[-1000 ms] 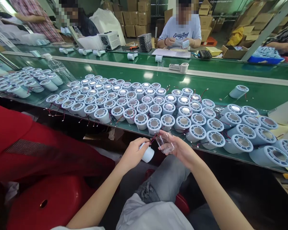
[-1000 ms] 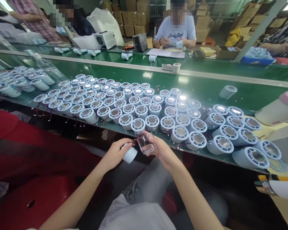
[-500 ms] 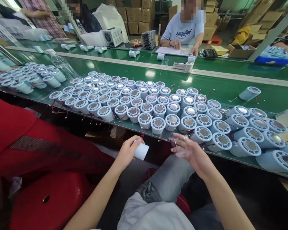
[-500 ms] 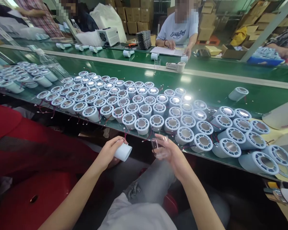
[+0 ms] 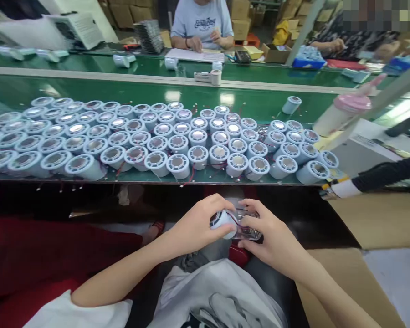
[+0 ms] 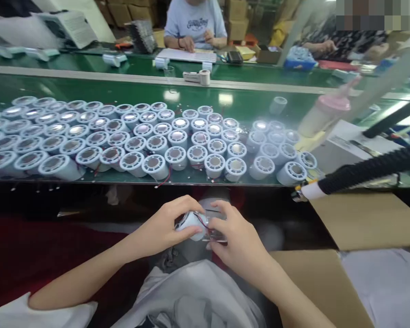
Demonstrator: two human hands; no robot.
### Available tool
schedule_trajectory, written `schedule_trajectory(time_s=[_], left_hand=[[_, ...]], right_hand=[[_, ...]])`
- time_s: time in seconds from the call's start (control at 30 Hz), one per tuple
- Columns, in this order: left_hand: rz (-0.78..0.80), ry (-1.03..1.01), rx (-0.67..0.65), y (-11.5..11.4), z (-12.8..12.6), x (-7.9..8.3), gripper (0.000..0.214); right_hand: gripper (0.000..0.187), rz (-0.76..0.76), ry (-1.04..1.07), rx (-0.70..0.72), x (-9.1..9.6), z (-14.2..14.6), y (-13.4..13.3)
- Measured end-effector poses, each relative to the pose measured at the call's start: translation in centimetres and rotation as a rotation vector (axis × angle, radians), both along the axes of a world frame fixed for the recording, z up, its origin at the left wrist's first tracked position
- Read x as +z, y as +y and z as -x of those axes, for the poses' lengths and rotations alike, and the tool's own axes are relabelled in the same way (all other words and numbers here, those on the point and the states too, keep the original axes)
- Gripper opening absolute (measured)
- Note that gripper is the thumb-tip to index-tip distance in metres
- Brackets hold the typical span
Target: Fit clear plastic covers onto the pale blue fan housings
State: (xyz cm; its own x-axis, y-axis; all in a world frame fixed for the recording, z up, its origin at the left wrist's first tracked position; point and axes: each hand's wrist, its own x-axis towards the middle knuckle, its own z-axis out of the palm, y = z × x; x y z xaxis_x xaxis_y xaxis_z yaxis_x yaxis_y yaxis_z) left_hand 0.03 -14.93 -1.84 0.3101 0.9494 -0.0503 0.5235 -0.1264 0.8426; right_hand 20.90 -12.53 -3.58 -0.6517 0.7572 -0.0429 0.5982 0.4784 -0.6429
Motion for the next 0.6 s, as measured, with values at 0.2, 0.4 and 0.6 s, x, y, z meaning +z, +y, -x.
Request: schedule_trajectory(time_s=[0.2,0.4,0.6], left_hand=[[-0.098,-0.206,-0.086,1.8,-2.5,-2.7,0.059],[-0.090,-0.170,-0.282,2.6,-3.5,-4.4,0.071],[0.242,-0.430,-0.208,2.0,-4.4,-2.7,0.071]], right_hand=[[0.018,0.303,0.346,-0.243,0.3,-4.1,-0.9],[0.026,0.508,0.676,-0.467,-0.4,-5.3,-0.7],[0.013,0.441,0.707,-0.298,-0.1,-6.6,-0.7]])
